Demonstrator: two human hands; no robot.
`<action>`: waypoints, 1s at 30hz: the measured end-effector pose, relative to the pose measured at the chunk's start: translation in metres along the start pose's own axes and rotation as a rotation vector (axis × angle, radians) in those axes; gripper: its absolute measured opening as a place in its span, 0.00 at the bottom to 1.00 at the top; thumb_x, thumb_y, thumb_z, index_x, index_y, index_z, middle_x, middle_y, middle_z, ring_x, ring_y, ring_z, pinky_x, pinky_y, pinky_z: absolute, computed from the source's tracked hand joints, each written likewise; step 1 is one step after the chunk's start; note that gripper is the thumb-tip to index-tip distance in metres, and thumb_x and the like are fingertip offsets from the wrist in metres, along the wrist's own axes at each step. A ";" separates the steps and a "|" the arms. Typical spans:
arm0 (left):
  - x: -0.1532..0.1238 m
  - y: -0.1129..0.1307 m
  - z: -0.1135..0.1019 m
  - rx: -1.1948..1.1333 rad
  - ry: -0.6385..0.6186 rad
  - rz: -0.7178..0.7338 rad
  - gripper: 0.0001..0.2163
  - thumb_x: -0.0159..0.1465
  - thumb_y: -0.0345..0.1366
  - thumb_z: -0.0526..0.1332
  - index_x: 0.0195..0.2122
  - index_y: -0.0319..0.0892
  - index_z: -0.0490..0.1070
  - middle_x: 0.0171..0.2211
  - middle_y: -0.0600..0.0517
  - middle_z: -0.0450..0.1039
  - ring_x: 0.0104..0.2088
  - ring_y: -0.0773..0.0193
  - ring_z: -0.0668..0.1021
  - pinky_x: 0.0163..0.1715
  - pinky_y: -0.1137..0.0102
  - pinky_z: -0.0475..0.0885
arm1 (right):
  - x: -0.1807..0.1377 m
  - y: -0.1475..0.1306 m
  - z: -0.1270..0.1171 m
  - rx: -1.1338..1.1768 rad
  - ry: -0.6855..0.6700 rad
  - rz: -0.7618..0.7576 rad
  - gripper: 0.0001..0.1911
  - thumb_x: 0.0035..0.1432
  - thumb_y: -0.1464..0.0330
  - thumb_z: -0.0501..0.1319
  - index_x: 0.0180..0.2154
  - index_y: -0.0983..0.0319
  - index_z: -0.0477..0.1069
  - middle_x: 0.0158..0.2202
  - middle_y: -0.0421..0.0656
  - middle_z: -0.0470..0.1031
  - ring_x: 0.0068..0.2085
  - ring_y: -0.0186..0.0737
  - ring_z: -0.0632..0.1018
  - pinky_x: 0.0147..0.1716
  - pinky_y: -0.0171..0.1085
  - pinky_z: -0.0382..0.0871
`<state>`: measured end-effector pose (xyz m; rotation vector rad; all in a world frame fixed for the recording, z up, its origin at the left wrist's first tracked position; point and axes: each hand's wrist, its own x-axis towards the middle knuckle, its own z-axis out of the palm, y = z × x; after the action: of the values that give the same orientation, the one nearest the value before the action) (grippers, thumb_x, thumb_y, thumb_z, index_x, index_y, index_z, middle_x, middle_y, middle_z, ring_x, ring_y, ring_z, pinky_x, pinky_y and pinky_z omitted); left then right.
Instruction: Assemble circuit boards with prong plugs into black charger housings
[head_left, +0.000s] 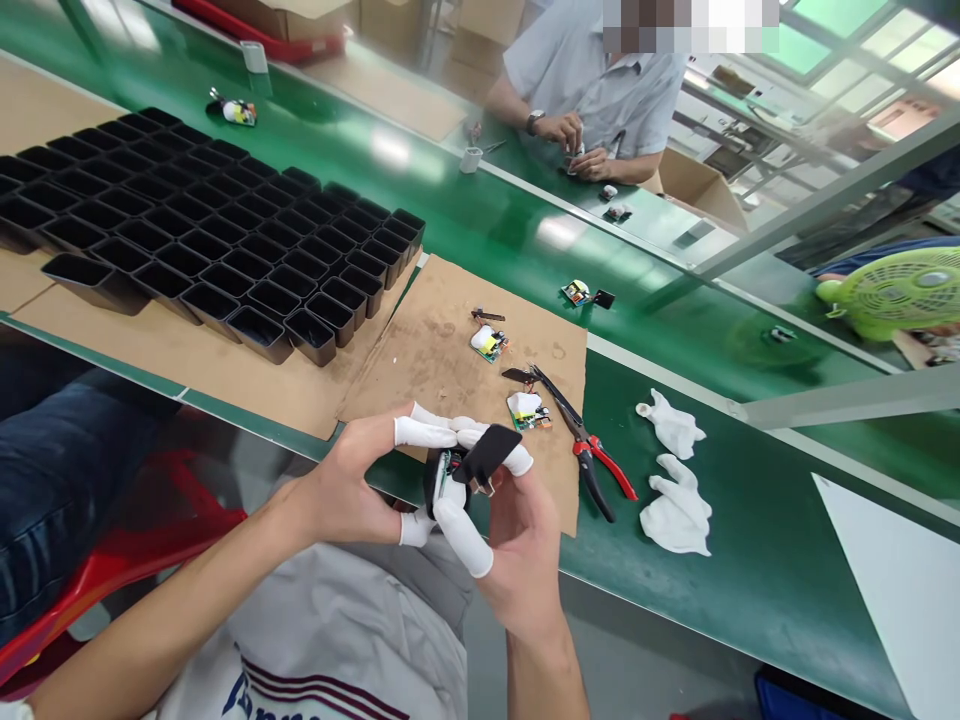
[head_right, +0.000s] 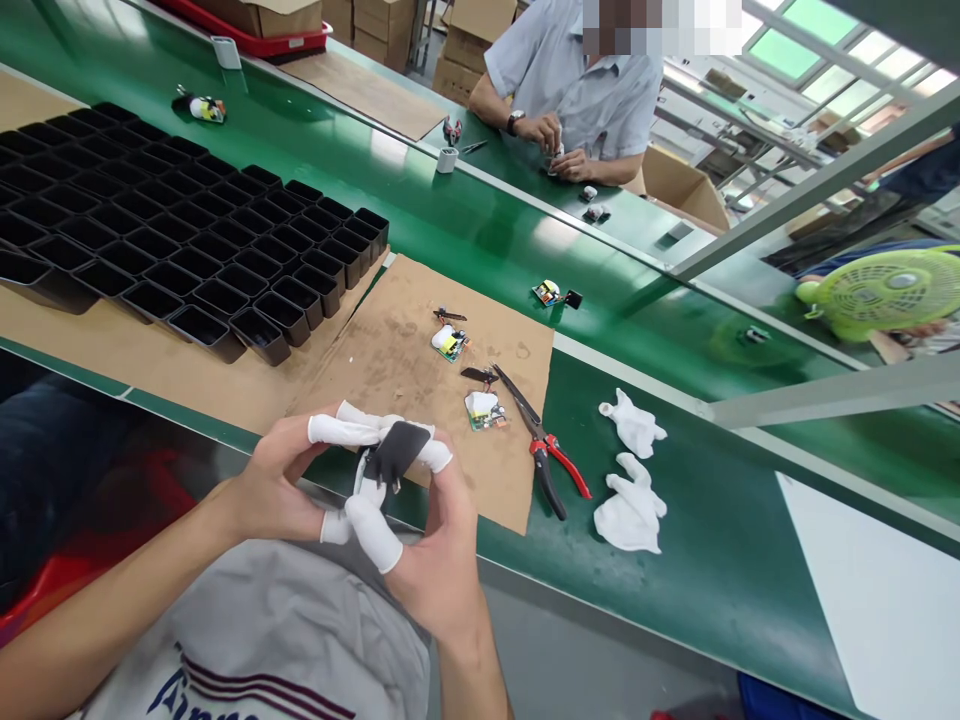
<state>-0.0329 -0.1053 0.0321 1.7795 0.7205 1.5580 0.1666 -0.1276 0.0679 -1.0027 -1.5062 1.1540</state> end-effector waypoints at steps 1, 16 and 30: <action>0.000 -0.001 0.001 0.001 0.000 0.000 0.30 0.57 0.28 0.80 0.61 0.45 0.79 0.54 0.41 0.88 0.51 0.48 0.91 0.50 0.60 0.88 | 0.000 0.001 0.000 -0.003 0.005 0.009 0.27 0.63 0.64 0.81 0.61 0.52 0.81 0.63 0.47 0.83 0.58 0.51 0.84 0.60 0.48 0.83; -0.012 -0.016 0.004 0.041 0.029 -0.156 0.33 0.51 0.23 0.77 0.60 0.44 0.80 0.56 0.42 0.88 0.52 0.48 0.90 0.54 0.59 0.88 | -0.010 0.032 0.019 -0.075 0.159 -0.042 0.23 0.70 0.65 0.72 0.64 0.54 0.78 0.64 0.51 0.81 0.65 0.53 0.82 0.69 0.54 0.79; -0.011 -0.012 0.007 0.348 0.121 -0.102 0.29 0.58 0.26 0.73 0.62 0.44 0.77 0.55 0.42 0.87 0.55 0.47 0.89 0.56 0.56 0.87 | -0.015 0.042 0.026 -0.289 0.308 -0.264 0.23 0.64 0.74 0.78 0.58 0.51 0.86 0.55 0.46 0.89 0.56 0.49 0.89 0.56 0.47 0.88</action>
<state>-0.0274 -0.1073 0.0152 1.8671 1.1830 1.5524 0.1464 -0.1376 0.0213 -1.0789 -1.5227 0.5772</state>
